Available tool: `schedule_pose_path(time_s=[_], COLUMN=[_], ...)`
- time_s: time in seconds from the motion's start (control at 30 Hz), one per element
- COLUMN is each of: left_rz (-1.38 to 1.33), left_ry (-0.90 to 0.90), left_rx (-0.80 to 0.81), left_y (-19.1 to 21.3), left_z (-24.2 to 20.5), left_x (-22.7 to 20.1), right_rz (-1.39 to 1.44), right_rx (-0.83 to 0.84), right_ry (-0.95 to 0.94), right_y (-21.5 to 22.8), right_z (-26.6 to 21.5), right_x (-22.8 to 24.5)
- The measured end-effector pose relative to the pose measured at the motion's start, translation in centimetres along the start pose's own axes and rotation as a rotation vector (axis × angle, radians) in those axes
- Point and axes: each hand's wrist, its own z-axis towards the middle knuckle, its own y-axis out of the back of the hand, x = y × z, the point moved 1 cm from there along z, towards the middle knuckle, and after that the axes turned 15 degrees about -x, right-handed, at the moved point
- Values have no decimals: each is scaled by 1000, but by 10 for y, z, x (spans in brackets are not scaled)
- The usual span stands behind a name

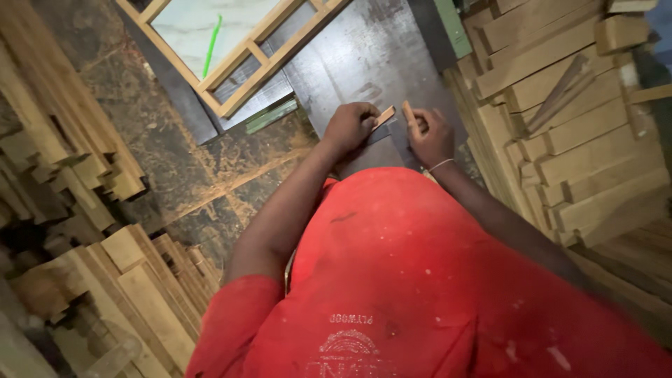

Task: The person sands the edges of thin wooden strips using a handheld power sander and then aligns and glues them onto a wooden frame on a workbench.

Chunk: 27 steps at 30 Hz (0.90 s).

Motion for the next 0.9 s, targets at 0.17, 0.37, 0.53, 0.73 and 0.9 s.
schedule_pose_path(time_s=[0.17, 0.37, 0.53, 0.73, 0.9], left_rz=[116, 226, 220, 149, 137], left_ry=[-242, -244, -321, -214, -197], left_rx=[-170, -180, -136, -133, -86], left_y=[1, 10, 13, 6, 3], left_z=[3, 11, 9, 18, 27], left_x=[-3, -10, -8, -9, -6], right_rz=[15, 19, 27, -41, -51], right_rx=[56, 96, 80, 82, 79], right_ry=[95, -58, 83, -50, -111], right_y=[7, 2, -7, -21, -30], right_z=[9, 20, 20, 28, 42], right_x=[13, 25, 27, 30, 27])
